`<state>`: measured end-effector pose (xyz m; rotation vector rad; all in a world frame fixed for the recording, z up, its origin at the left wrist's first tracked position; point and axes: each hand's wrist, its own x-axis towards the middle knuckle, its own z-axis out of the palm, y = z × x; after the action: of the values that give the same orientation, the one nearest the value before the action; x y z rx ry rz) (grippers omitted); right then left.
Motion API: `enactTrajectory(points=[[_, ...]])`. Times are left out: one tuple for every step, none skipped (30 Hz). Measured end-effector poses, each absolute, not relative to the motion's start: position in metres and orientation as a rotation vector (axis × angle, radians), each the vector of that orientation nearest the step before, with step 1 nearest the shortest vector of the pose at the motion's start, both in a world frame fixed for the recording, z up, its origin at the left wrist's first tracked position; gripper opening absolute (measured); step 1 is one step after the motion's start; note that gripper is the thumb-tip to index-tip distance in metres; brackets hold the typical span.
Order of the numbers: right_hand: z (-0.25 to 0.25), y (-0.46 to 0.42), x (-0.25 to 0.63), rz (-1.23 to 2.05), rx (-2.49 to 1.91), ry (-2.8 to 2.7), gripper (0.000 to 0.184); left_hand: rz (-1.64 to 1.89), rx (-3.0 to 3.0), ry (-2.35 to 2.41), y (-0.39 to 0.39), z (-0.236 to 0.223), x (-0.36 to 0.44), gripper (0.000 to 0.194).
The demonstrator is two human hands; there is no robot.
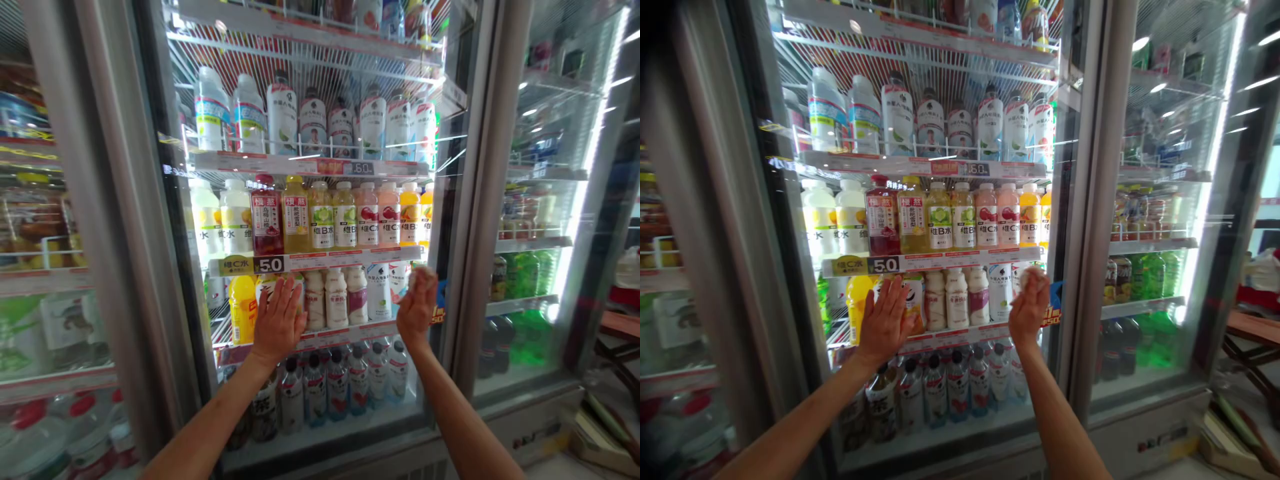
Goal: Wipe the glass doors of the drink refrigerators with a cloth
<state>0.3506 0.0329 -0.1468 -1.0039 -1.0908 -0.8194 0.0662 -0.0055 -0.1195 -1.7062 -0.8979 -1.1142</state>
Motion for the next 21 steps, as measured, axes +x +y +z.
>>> enactTrajectory(points=[[-0.146, 0.034, 0.356, -0.773, -1.05, -0.971, 0.056, -1.118, -1.712, -0.916, -0.006, -0.124, 0.067, 0.071], [-0.146, 0.035, 0.356, -0.743, -1.072, -0.917, 0.056, -1.125, -1.711, -0.935, -0.006, -0.128, 0.069, 0.071], [-0.148, 0.034, 0.35, -0.738, -1.068, -0.943, 0.056, -1.133, -1.703, -0.952, -0.007, -0.132, 0.07, 0.072], [-0.152, 0.032, 0.34, -0.756, -1.037, -1.039, 0.056, -1.142, -1.693, -0.964, -0.007, -0.135, 0.072, 0.072], [-0.158, 0.029, 0.328, -0.79, -0.984, -1.176, 0.058, -1.148, -1.684, -0.977, -0.008, -0.138, 0.073, 0.072], [-0.164, 0.026, 0.317, -0.832, -0.926, -1.322, 0.06, -1.15, -1.68, -0.984, -0.009, -0.142, 0.074, 0.072], [-0.17, 0.023, 0.31, -0.871, -0.877, -1.445, 0.061, -1.15, -1.681, -0.99, -0.01, -0.146, 0.074, 0.072], [-0.175, 0.022, 0.308, -0.899, -0.85, -1.526, 0.062, -1.147, -1.689, -0.996, -0.012, -0.152, 0.074, 0.072], [-0.179, 0.021, 0.311, -0.912, -0.855, -1.536, 0.062, -1.139, -1.704, -1.003, -0.014, -0.159, 0.073, 0.072], [-0.182, 0.022, 0.319, -0.906, -0.889, -1.476, 0.061, -1.128, -1.721, -1.009, -0.016, -0.166, 0.071, 0.072], [-0.184, 0.024, 0.327, -0.884, -0.938, -1.366, 0.06, -1.115, -1.738, -1.015, -0.018, -0.174, 0.07, 0.072], [-0.185, 0.027, 0.335, -0.849, -0.99, -1.231, 0.059, -1.101, -1.751, -1.022, -0.02, -0.181, 0.069, 0.071], [-0.187, 0.029, 0.338, -0.809, -1.03, -1.109, 0.059, -1.089, -1.76, -1.034, -0.022, -0.187, 0.067, 0.071], [-0.19, 0.029, 0.336, -0.776, -1.05, -1.041, 0.06, -1.079, -1.763, -1.045, -0.023, -0.191, 0.067, 0.071], [-0.194, 0.028, 0.329, -0.755, -1.049, -1.042, 0.06, -1.073, -1.763, -1.055, -0.025, -0.194, 0.066, 0.071], [-0.2, 0.026, 0.317, -0.749, -1.033, -1.108, 0.061, -1.065, -1.763, -1.063, -0.026, -0.196, 0.066, 0.072], [-0.206, 0.022, 0.304, -0.76, -1.002, -1.21, 0.061, -1.056, -1.766, -1.069, -0.027, -0.196, 0.066, 0.072], [-0.212, 0.018, 0.293, -0.787, -0.967, -1.33, 0.062, -1.044, -1.769, -1.075, -0.028, -0.196, 0.065, 0.072], [-0.216, 0.015, 0.285, -0.826, -0.932, -1.444, 0.063, -1.028, -1.774, -1.08, -0.03, -0.196, 0.063, 0.072], [-0.218, 0.012, 0.282, -0.866, -0.914, -1.522, 0.064, -1.012, -1.776, -1.086, -0.032, -0.197, 0.06, 0.072], [-0.217, 0.011, 0.285, -0.891, -0.918, -1.545, 0.064, -0.999, -1.773, -1.096, -0.035, -0.198, 0.056, 0.072]])
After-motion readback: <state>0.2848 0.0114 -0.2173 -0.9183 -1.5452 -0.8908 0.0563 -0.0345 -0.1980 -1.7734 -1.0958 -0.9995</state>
